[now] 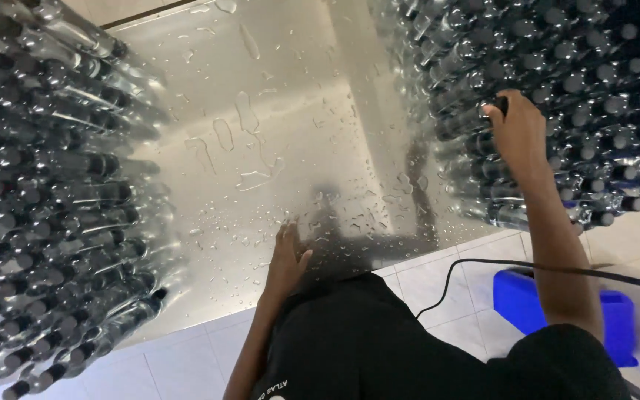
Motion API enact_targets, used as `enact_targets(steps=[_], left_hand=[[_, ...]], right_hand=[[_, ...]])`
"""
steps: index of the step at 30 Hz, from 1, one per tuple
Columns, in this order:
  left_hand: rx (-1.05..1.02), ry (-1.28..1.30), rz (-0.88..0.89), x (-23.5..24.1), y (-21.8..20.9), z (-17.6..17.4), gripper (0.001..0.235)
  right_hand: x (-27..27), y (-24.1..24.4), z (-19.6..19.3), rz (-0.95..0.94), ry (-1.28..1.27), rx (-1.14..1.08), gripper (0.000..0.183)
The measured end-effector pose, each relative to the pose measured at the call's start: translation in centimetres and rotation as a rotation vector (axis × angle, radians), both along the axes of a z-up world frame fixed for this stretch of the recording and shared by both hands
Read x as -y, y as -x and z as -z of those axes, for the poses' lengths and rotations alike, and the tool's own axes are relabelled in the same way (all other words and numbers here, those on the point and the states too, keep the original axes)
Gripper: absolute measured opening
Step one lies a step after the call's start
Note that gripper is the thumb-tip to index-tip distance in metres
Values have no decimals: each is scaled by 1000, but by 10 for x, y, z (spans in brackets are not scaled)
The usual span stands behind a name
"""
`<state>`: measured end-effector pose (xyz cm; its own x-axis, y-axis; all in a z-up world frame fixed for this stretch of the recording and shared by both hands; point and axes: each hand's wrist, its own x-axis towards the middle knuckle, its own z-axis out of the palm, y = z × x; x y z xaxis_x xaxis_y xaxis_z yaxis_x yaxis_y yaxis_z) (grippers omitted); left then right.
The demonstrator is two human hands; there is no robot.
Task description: The person repeatedly picks up clear plastic bottles from a large group on a stainless steel table, screws on black caps, and places the capped bottles into a separate group. The task is performed by hand in a repetitive cycle.
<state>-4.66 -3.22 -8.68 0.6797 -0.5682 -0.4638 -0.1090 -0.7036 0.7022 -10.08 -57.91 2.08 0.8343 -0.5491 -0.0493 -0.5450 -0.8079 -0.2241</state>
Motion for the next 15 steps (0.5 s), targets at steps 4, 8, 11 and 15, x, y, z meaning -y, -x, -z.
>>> enact_targets(steps=[4, 8, 11, 15], left_hand=[[-5, 155, -28, -7, -1, -14, 81], [77, 174, -38, -30, 9, 19, 88], [16, 204, -114, -54, 9, 9, 80], [74, 219, -229, -96, 15, 17, 82]], right_hand=[[-7, -13, -15, 86, -109, -61, 38], [-6, -16, -10, -4, -38, -33, 39], [-9, -30, 1, 103, 332, -263, 62], [-116, -119, -24, -323, 494, -32, 38]])
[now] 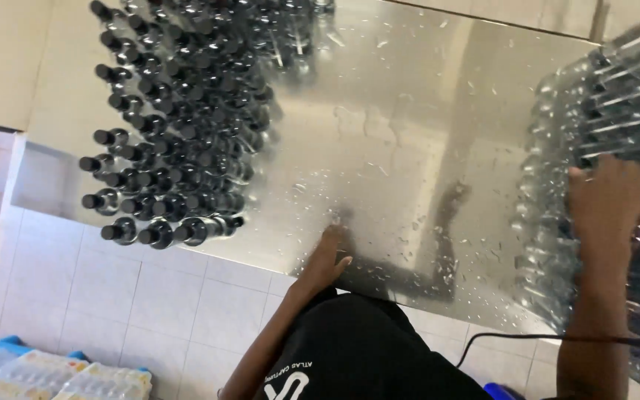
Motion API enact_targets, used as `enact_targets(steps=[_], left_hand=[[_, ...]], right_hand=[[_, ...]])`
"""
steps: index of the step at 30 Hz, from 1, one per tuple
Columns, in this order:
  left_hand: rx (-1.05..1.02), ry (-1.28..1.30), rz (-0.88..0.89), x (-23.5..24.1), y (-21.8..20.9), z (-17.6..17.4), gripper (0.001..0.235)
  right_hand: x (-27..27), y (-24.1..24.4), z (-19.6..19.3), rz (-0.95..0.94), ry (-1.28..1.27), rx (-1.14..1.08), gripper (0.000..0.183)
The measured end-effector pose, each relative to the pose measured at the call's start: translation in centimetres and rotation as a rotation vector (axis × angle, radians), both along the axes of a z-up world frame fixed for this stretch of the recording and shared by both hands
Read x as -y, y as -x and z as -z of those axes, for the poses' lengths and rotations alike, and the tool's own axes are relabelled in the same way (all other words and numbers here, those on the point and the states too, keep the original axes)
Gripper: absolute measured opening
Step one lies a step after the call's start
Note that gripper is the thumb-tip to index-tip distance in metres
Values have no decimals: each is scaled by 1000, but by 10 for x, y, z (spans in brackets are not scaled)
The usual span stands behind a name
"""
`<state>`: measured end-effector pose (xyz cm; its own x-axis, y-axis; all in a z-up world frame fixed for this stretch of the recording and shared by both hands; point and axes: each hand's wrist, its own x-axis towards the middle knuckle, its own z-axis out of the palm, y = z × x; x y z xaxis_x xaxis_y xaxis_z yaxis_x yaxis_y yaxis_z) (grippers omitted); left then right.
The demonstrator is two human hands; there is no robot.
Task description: The person repeatedly picks up clear plastic bottles from a large group on a stainless steel table, screws on black caps, and places the capped bottles into a separate group. The task is performed by hand in a repetitive cycle.
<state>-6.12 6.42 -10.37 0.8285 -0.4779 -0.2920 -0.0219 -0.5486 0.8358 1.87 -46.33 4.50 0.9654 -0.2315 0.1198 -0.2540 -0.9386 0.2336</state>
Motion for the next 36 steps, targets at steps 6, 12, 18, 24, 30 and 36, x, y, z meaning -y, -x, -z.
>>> enact_targets(steps=[6, 12, 18, 24, 30, 36], left_hand=[[75, 56, -144, -47, 14, 32, 80], [-123, 7, -238, -79, 25, -3, 80], [-198, 8, -267, -102, 28, -1, 77], [-214, 164, -364, -98, -4, -1, 73], [21, 241, -378, -76, -87, -65, 87], [-282, 618, -52, -24, -114, -95, 122]], right_hand=[[-243, -209, 12, -334, -705, -356, 62], [-370, -401, 73, -770, -647, 37, 88], [-394, -470, 114, -730, -582, 62, 44], [-378, -374, 71, -648, -676, -91, 29], [-356, -223, -48, -548, -713, -263, 38], [-326, -126, -132, -405, -1102, -562, 41]])
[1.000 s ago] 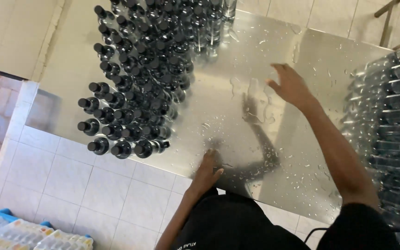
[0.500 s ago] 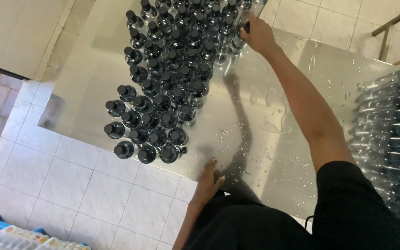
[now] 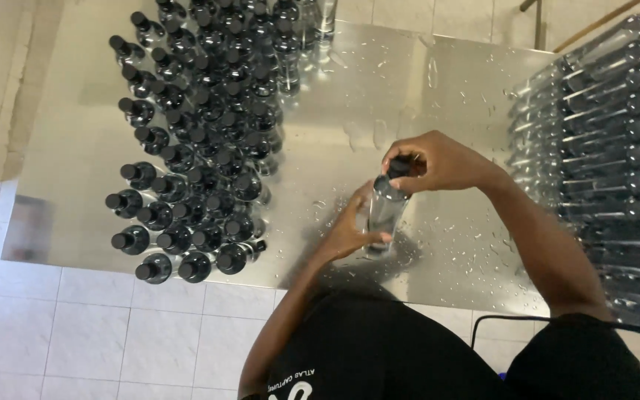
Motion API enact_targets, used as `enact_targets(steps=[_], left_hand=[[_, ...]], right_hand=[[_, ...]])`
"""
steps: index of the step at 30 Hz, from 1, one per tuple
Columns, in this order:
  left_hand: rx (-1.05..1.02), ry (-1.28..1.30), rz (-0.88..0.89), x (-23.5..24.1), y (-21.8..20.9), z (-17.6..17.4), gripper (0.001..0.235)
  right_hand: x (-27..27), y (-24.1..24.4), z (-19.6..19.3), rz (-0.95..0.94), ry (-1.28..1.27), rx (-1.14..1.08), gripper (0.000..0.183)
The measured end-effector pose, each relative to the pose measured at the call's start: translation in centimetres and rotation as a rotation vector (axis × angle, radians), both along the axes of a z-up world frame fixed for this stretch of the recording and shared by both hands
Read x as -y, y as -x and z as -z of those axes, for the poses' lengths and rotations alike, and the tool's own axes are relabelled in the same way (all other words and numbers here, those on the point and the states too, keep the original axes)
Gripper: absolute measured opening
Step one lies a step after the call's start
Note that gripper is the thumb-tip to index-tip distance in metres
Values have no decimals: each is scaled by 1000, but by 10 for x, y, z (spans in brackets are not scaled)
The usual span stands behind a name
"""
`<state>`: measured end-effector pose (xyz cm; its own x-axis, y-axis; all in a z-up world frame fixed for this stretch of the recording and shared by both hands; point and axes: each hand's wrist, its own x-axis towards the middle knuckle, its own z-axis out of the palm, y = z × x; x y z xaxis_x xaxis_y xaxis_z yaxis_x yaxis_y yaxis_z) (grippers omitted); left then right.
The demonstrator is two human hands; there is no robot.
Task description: The person repeatedly picks up clear plastic bottles from a large group on a stainless steel table, screws on black caps, and places the capped bottles into a separate group. The task is performed by hand in a repetitive cycle.
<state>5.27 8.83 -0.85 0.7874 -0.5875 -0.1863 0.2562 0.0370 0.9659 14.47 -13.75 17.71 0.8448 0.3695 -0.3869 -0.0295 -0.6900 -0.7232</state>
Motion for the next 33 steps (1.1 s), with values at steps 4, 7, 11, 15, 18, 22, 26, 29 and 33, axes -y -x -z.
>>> enact_targets(steps=[4, 7, 11, 15, 18, 22, 26, 29, 33], left_hand=[[-349, 580, 233, 46, 29, 6, 69], [-470, 436, 89, 56, 35, -5, 46], [-531, 150, -104, 77, 44, 10, 49], [-527, 6, -87, 85, 48, 82, 80], [-550, 120, -76, 86, 46, 102, 60], [-585, 188, -70, 94, 46, 114, 60], [-576, 178, -69, 105, 51, 108, 58], [-538, 154, -40, 110, 55, 98, 57], [-565, 116, -37, 113, 58, 91, 57]], right_hand=[[25, 24, 30, 47, -201, -117, 43], [49, 47, 79, 281, -204, -136, 53], [87, 109, 127, 453, -84, -132, 74], [119, 186, 168, 676, -218, -287, 64], [132, 231, 193, 784, -272, -337, 53], [146, 267, 225, 845, -244, -368, 49], [155, 264, 225, 833, -241, -371, 52], [159, 251, 221, 771, -198, -339, 55], [158, 234, 203, 696, -121, -301, 50]])
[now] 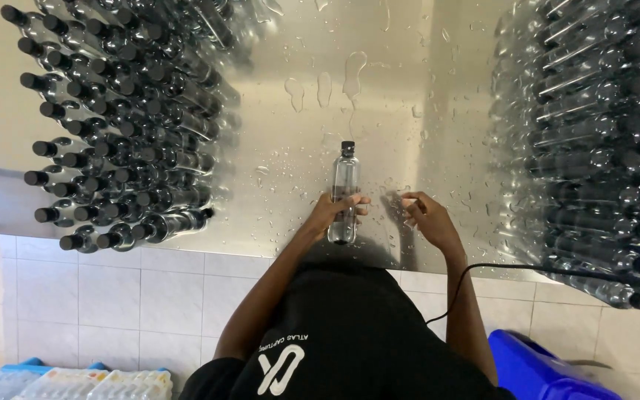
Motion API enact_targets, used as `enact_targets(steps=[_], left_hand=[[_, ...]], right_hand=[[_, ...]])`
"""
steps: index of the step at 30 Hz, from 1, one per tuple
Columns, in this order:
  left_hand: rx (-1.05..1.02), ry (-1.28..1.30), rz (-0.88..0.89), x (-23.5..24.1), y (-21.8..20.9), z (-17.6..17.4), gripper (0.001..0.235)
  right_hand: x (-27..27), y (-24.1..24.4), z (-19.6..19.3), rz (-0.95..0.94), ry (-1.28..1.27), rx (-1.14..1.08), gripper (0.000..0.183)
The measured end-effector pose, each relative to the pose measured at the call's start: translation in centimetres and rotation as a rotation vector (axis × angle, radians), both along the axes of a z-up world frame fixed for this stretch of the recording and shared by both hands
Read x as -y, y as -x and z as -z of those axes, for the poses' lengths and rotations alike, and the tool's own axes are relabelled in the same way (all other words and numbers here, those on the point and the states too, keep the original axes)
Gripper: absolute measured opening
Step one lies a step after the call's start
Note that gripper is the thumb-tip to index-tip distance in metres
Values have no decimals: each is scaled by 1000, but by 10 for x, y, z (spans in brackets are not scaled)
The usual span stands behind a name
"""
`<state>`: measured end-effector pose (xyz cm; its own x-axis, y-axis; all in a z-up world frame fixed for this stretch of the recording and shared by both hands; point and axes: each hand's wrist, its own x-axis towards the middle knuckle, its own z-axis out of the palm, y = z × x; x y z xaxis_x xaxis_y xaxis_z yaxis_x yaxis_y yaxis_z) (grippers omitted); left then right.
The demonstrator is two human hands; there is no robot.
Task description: The person repeatedly picks up clear plastic bottles from a large group on a stainless steel table, screws on black caps, and places the capped bottles into a separate group. The task is performed by hand in a repetitive cycle.
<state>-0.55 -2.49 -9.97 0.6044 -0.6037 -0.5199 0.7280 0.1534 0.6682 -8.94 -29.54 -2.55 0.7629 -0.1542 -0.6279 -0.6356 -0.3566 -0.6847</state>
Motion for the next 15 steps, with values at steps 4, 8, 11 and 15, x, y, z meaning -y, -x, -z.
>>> enact_targets(steps=[4, 8, 11, 15], left_hand=[[-9, -17, 7, 0, 1, -13, 61], [-1, -14, -7, -2, 3, -7, 58], [0, 12, 0, -6, 4, -7, 60], [23, 3, 22, -17, 3, -41, 62]], right_hand=[[-5, -17, -20, -70, 48, 11, 48], [-17, -28, -35, -102, 49, 13, 49], [-22, -32, -35, -159, 36, 51, 56], [-34, -46, -58, -244, 89, 154, 59]])
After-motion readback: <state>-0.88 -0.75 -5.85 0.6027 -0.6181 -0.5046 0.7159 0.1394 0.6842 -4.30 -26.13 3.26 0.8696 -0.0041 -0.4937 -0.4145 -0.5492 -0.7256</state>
